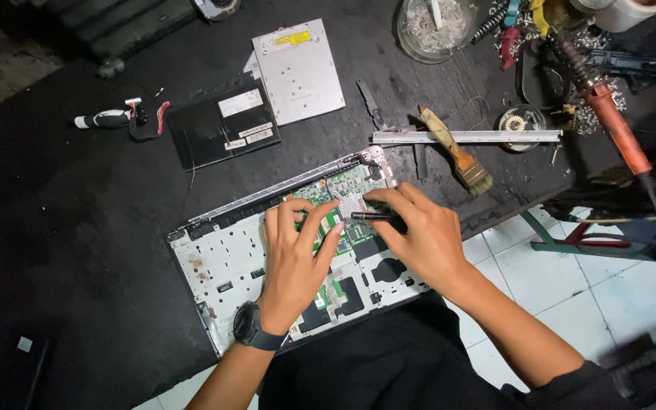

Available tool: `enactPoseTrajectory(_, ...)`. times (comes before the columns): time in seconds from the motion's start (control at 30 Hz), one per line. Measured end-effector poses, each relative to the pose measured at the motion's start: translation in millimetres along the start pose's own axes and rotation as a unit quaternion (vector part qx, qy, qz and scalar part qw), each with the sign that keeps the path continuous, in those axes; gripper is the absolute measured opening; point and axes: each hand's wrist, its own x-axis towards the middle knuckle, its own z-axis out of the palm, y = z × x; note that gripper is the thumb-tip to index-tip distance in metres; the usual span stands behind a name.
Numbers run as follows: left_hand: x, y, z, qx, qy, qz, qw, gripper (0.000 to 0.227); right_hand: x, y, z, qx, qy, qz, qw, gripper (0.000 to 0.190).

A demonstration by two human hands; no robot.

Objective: The person uses a screwdriver to manipulate components on the exposed motherboard of a disassembled laptop. They then flip the laptop over to access the screen area, using a metal ruler to pry and remove the front bezel before flipping the device back over.

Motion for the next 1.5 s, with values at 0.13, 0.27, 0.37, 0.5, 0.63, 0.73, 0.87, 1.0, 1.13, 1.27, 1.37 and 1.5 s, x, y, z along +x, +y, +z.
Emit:
enactPoseTrajectory(0.13,0.3,-0.5,0.7,0.003,-0.001,0.004,1.000,0.024,-0.4,2.8,1.6,0.004,0.008,-0.002,1.000,0.032)
enactPoseTrajectory(0.27,0.3,-0.4,1.4,-0.001,-0.004,0.000,1.000,0.025,0.9,6.9,2.3,0.031,0.014,-0.010,0.999,0.031)
enactPoseTrajectory(0.37,1.8,-0.8,1.5,-0.007,-0.002,-0.004,1.000,0.024,4.4,14.7,5.9,0.069,0.024,-0.011,0.997,0.028)
enactPoseTrajectory(0.5,-0.8,-1.7,2.9,-0.002,-0.002,0.001,1.000,0.025,6.9,14.2,2.8,0.089,0.021,-0.015,0.996,0.026)
enactPoseTrajectory(0.63,-0.5,-3.8,3.8,0.000,0.001,0.008,1.000,0.025,7.6,15.0,4.5,0.085,0.026,-0.014,0.996,0.021)
enactPoseTrajectory(0.73,-1.5,-4.7,3.9,-0.006,0.003,0.004,1.000,0.026,7.3,17.1,6.6,0.096,0.028,-0.013,0.995,0.021)
enactPoseTrajectory(0.87,-1.3,-4.1,4.4,0.003,0.006,0.008,1.000,0.026,6.9,16.4,5.9,0.101,0.029,-0.012,0.994,0.019)
enactPoseTrajectory(1.0,-0.3,-2.9,3.4,-0.001,0.010,0.010,1.000,0.025,6.5,18.2,6.6,0.103,0.025,-0.010,0.994,0.019)
enactPoseTrajectory(1.13,-0.9,-2.8,3.6,0.000,0.010,0.010,1.000,0.025,6.2,16.6,5.8,0.099,0.030,-0.008,0.995,0.018)
enactPoseTrajectory(1.27,-0.2,-1.7,2.9,-0.004,0.013,0.004,1.000,0.025,8.1,9.1,-1.0,0.131,0.027,-0.009,0.991,0.026)
enactPoseTrajectory(1.37,0.8,0.0,0.4,-0.017,0.015,-0.005,1.000,0.024,5.4,13.7,-4.5,0.224,0.029,0.016,0.974,0.028)
enactPoseTrajectory(1.5,0.9,-1.6,1.1,-0.063,0.012,-0.035,0.997,0.023,11.4,22.8,-21.1,0.356,0.031,0.002,0.934,0.017)
